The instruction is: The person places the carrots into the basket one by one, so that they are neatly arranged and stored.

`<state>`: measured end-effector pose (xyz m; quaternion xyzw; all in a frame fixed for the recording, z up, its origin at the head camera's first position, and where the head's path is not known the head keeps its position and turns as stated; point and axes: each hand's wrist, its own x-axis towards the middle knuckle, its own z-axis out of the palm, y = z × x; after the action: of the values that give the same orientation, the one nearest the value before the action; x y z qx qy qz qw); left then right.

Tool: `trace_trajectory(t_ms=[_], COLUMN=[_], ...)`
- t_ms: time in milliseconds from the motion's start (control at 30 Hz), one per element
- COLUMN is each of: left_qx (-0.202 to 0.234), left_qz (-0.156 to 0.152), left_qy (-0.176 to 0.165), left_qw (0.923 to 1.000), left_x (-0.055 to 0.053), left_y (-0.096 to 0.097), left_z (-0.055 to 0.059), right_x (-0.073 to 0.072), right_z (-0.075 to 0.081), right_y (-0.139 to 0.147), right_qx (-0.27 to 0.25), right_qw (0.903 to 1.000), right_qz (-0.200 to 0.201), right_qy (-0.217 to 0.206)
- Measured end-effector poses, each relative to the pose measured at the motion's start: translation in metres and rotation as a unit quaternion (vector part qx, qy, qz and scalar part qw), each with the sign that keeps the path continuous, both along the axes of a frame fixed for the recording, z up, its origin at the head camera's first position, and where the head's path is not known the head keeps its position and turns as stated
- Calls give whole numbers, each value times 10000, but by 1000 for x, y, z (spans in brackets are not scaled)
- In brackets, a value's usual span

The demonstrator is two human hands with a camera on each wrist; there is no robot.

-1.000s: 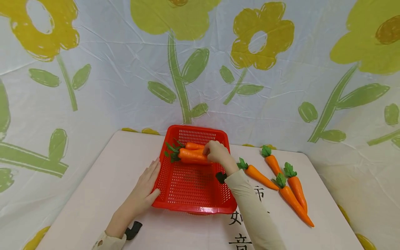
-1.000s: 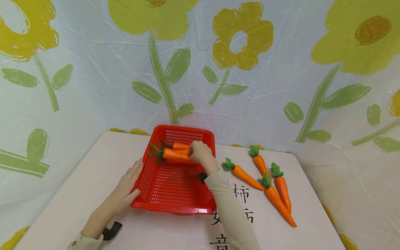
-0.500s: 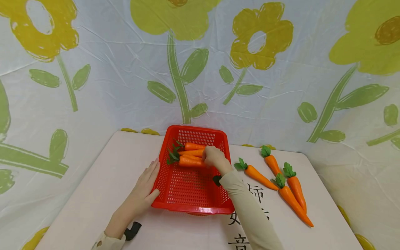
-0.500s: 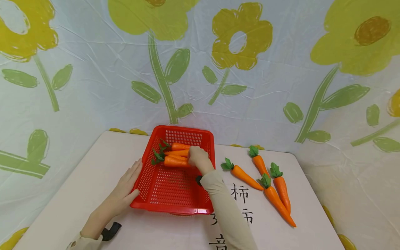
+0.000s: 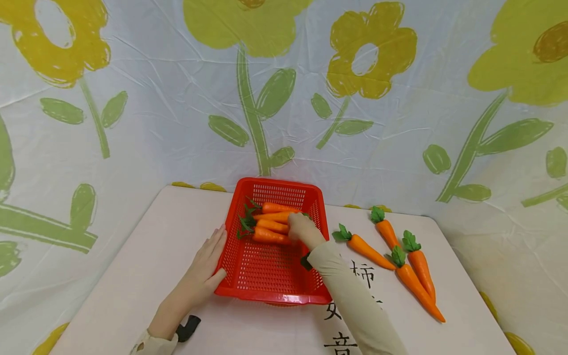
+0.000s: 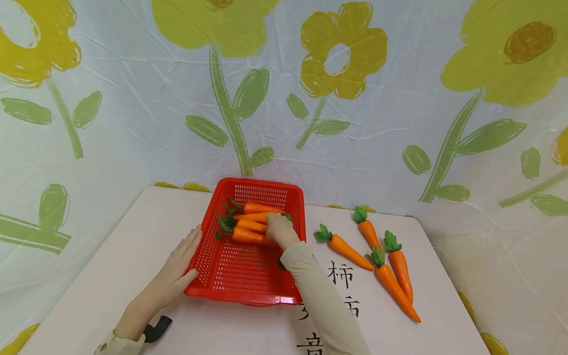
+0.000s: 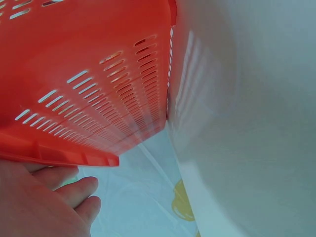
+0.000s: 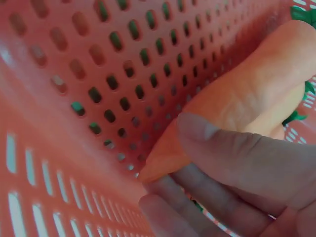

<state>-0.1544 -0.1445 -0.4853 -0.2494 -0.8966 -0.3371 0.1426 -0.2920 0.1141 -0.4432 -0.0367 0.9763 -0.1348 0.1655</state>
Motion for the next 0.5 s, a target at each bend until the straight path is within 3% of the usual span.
trace_trajectory(t_ms=[100, 367, 500], left_qx=[-16, -34, -11], left_qz=[12, 25, 18], left_qy=[-43, -63, -19], left_qw=[10000, 10000, 10000], left_x=[0, 0, 0], left_y=[0, -1, 0], left_z=[0, 0, 0], right_x=[4, 17, 20], right_z=[1, 2, 3], right_y=[1, 2, 1], right_qx=[162, -505, -492], right_qw=[9996, 9984, 9983], right_qz=[124, -11, 0], right_qy=[172, 269, 298])
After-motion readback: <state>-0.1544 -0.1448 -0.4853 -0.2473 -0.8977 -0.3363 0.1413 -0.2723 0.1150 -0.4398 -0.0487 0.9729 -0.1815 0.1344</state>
